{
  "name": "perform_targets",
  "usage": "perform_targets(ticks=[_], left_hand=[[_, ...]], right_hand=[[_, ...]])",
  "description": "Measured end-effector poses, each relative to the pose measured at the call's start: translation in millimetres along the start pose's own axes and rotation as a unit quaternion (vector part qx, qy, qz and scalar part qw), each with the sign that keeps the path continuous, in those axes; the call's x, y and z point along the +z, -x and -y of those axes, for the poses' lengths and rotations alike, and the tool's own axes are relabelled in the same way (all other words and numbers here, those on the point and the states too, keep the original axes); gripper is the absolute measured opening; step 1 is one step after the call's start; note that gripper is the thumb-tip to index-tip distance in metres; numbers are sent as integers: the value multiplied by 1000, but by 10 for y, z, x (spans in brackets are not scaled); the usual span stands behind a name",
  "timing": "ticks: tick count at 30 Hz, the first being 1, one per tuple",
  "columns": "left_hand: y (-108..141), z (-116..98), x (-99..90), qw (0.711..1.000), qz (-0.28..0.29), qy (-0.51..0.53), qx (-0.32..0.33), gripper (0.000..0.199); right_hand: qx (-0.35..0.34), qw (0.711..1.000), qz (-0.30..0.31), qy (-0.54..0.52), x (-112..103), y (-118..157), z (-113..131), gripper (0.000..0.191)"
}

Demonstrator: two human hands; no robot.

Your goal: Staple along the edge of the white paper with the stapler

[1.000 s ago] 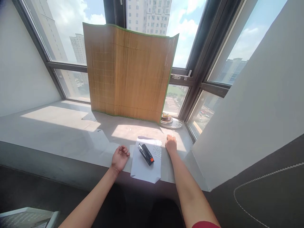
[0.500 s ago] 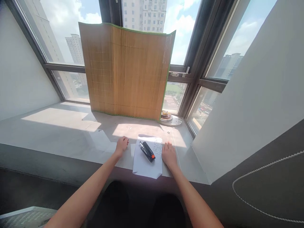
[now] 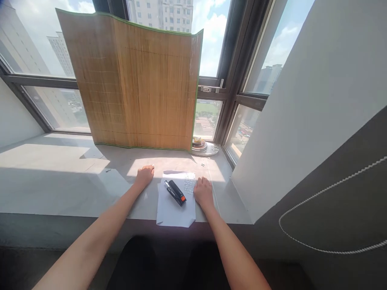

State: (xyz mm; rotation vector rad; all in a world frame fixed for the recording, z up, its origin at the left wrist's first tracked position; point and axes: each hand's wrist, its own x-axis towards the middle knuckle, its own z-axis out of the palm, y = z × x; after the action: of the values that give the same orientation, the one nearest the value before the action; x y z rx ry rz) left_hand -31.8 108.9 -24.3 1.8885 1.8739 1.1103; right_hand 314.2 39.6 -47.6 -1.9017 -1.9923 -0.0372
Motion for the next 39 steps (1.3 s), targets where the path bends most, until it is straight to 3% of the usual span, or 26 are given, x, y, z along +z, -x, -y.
perform_targets(ticks=[7, 12, 15, 19, 22, 25, 28, 32, 35, 39], left_hand=[[524, -109, -72, 999, -12, 29, 20, 24], [794, -170, -98, 978, -49, 204, -10, 27], [789, -209, -107, 987, -55, 150, 9, 32], [728, -222, -111, 999, 0, 24, 27, 20], [723, -198, -99, 998, 0, 57, 35, 8], [727, -171, -77, 994, -17, 97, 38, 16], [713, -157, -58, 998, -9, 50, 36, 27], [709, -157, -59, 997, 24, 51, 43, 12], [730, -173, -75, 995, -3, 93, 32, 16], [736, -193, -87, 999, -16, 30, 42, 18]], right_hand=[[0, 1000, 7, -15, -44, 16, -5, 38], [-1, 1000, 9, -18, -47, 23, -13, 37], [-1, 1000, 12, -17, -53, 24, -8, 38], [0, 1000, 8, -13, -64, 29, 1, 37], [-2, 1000, 3, -12, -68, 31, 5, 36], [-2, 1000, 1, -8, -72, 33, 6, 34], [-3, 1000, -3, -7, -82, 34, 8, 32], [-3, 1000, -3, -6, -91, 35, 8, 30], [-3, 1000, -2, -5, -83, 34, 5, 28], [-4, 1000, -3, -5, -73, 30, -1, 28]])
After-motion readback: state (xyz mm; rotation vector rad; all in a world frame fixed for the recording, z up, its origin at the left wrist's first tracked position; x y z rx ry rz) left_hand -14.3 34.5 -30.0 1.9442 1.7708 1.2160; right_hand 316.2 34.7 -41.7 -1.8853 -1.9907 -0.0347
